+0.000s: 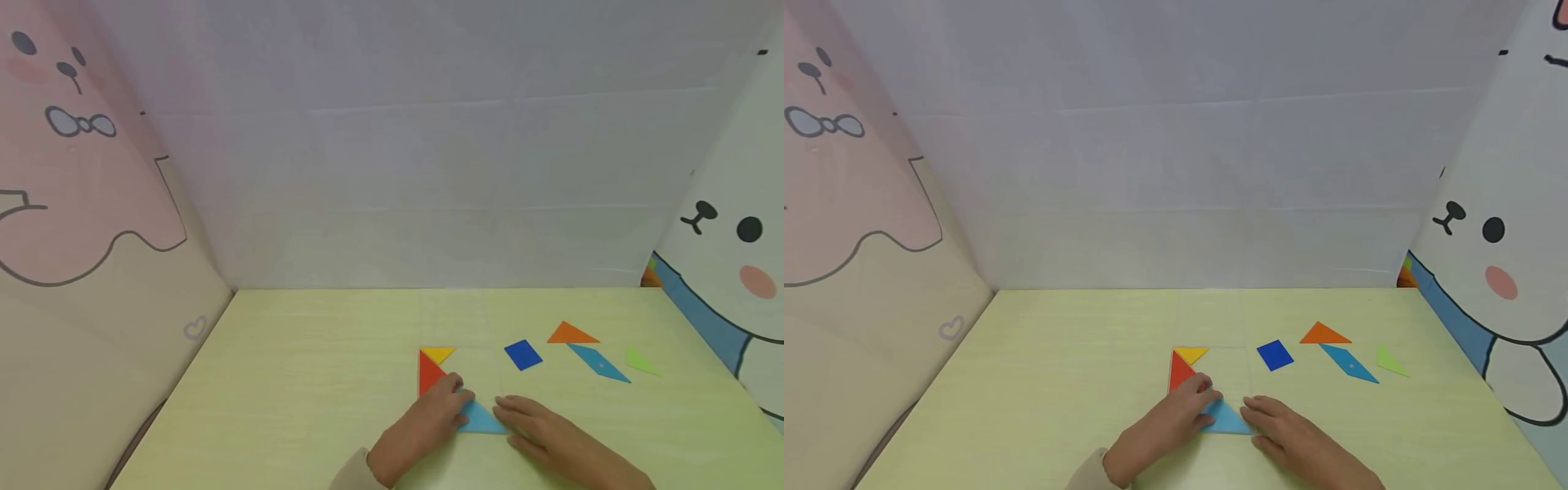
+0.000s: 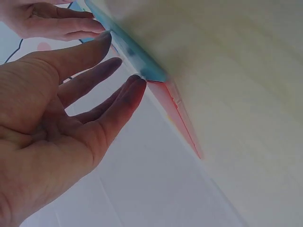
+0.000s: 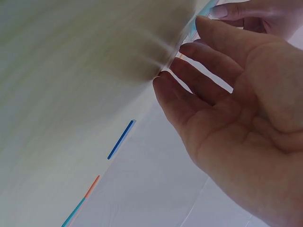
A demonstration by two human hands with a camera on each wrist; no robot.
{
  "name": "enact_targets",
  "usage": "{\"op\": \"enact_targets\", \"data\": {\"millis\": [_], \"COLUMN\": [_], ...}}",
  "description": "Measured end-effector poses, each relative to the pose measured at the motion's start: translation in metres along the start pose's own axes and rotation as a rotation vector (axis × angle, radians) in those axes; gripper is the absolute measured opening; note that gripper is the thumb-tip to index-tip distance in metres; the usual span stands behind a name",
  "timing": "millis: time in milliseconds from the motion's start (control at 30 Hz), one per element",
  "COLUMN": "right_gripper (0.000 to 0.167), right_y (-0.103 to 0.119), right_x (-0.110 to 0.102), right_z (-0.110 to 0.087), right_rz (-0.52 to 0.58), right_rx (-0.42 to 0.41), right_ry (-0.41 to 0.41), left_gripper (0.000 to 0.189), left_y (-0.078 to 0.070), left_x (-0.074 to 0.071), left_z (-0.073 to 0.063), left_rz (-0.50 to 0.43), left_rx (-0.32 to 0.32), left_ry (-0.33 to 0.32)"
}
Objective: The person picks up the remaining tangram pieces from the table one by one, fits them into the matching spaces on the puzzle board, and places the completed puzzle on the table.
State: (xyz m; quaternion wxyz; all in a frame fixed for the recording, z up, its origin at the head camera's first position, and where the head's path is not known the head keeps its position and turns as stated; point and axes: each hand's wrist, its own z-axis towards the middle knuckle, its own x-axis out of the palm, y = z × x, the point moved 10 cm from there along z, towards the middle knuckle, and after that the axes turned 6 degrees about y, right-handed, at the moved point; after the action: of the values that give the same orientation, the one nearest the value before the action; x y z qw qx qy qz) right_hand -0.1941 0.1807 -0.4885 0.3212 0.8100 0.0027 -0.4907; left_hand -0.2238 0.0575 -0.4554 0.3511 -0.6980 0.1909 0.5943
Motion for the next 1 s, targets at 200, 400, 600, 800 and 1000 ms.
{"op": "enact_targets", "data": {"millis": [200,400,600,800,1000], "right_gripper": [0.056,0.057,0.055,0.056,0.055], "right_y": [0.002,0.005,0.004,0.003,0.003], "right_x": [-0.002,-0.005,-0.004,-0.003,-0.003], "right_z": [-0.003,-0.006,-0.005,-0.004,-0.003], "right_rz": [-0.015,-0.048,-0.030,-0.026,-0.042], "right_rx": [-0.005,-0.049,-0.018,-0.015,-0.034], "right_ry": [-0.013,-0.057,-0.050,-0.037,-0.037], "left_gripper": [0.027,0.026,0.031,0.030,0.035], "left_y": [-0.002,-0.003,-0.005,-0.004,-0.001], "left_x": [0.001,0.001,-0.001,0.002,0.004], "left_z": [-0.004,-0.010,-0.018,-0.018,-0.018], "left_rz": [0.062,0.105,0.163,0.168,0.183], "left_rx": [-0.008,0.029,0.072,0.065,0.055], "left_ry": [0.014,0.017,0.001,0.029,0.062]}}
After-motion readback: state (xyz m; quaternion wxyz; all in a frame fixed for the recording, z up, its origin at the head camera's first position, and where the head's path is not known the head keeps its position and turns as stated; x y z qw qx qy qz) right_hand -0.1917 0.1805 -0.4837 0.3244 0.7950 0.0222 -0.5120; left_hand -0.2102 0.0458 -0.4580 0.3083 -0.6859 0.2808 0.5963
